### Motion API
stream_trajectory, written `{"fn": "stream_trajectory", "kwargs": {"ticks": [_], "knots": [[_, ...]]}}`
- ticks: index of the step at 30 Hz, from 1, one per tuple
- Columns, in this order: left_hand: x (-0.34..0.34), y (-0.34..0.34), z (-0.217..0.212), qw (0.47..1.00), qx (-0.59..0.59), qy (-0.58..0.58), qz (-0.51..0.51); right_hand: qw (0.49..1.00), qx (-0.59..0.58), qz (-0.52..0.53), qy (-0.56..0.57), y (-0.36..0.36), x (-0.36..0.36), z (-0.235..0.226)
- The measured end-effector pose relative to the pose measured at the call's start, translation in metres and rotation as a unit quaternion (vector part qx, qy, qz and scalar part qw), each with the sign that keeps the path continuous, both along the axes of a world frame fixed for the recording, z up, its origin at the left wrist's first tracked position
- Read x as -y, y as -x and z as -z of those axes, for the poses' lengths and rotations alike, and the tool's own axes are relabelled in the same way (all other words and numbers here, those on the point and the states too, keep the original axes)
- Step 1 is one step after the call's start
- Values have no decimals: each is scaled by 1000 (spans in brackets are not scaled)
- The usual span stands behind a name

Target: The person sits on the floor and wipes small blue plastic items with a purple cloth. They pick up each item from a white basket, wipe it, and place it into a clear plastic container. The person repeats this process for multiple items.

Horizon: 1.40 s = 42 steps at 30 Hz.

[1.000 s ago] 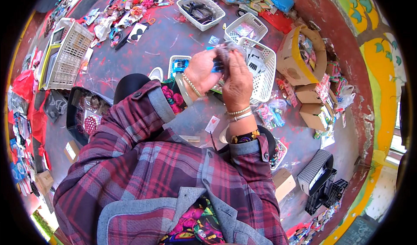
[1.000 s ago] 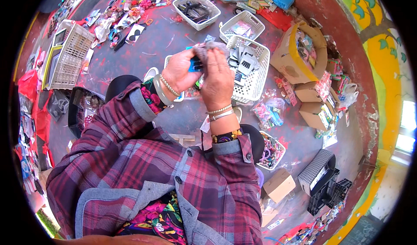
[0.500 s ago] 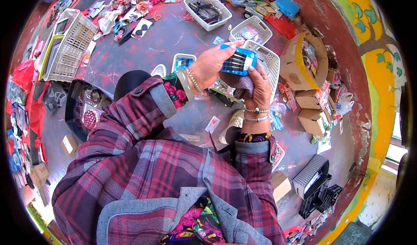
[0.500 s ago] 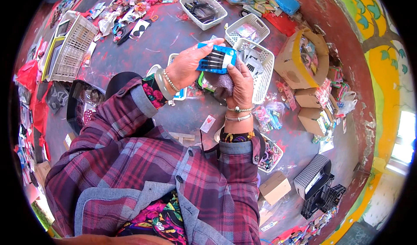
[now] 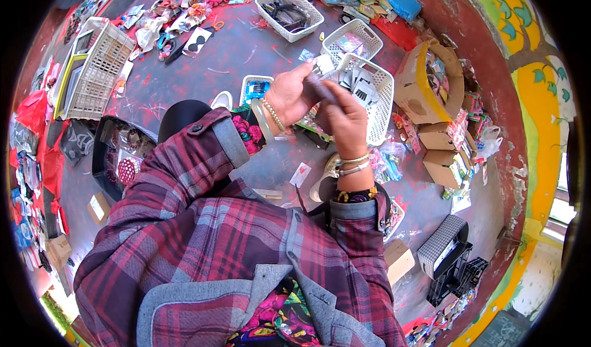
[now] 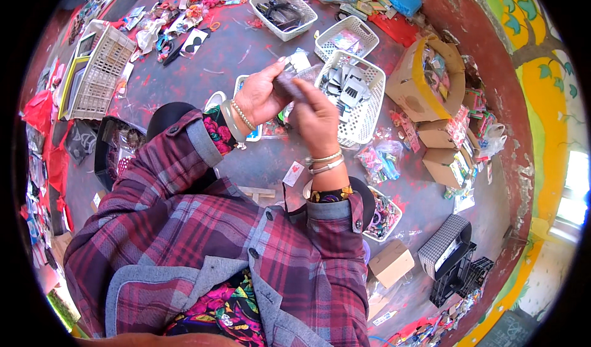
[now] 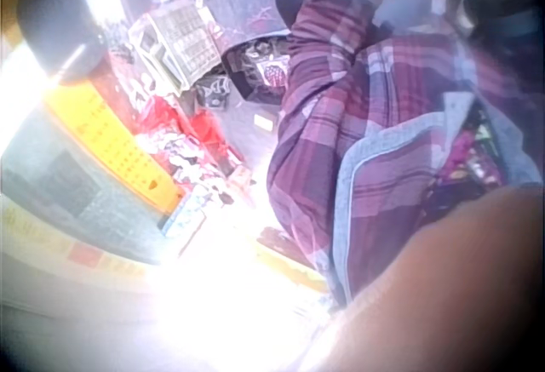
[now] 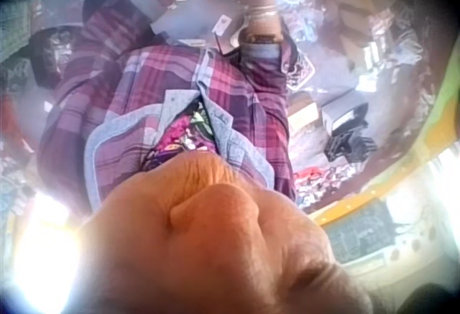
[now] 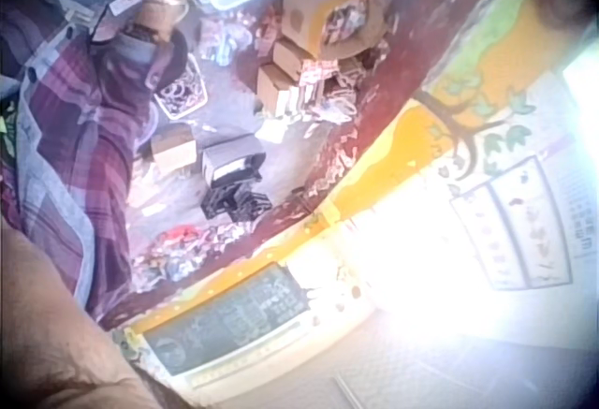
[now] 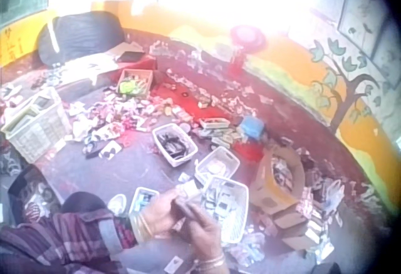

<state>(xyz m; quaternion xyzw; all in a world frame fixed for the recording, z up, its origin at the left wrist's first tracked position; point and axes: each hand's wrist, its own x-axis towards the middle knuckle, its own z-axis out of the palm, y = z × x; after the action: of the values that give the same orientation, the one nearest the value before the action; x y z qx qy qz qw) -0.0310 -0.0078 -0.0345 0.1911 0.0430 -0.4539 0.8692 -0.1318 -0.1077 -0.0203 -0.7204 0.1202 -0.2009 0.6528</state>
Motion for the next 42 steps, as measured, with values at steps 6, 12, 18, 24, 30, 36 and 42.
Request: {"fn": "stream_trajectory", "kwargs": {"ticks": [6,12,18,24,30,36,42], "knots": [[3,-2,3,1000,15,-24,0,940,125,171,-269,3,20,-19],[7,17,28,917,378,-121,43,951,90,118,272,-15,-7,23],[-4,17,10,987,27,22,158,987,106,121,24,-22,-7,29],[-20,5,-7,986,39,-36,157,916,30,246,-316,-18,28,36],[-56,-43,7,954,171,-246,-12,908,29,171,-382,-4,30,42],[-100,-79,62,903,202,-380,18,922,-16,133,-362,-7,13,42],[-103,-97,148,709,348,-605,101,911,-31,130,-389,-10,13,41]]}}
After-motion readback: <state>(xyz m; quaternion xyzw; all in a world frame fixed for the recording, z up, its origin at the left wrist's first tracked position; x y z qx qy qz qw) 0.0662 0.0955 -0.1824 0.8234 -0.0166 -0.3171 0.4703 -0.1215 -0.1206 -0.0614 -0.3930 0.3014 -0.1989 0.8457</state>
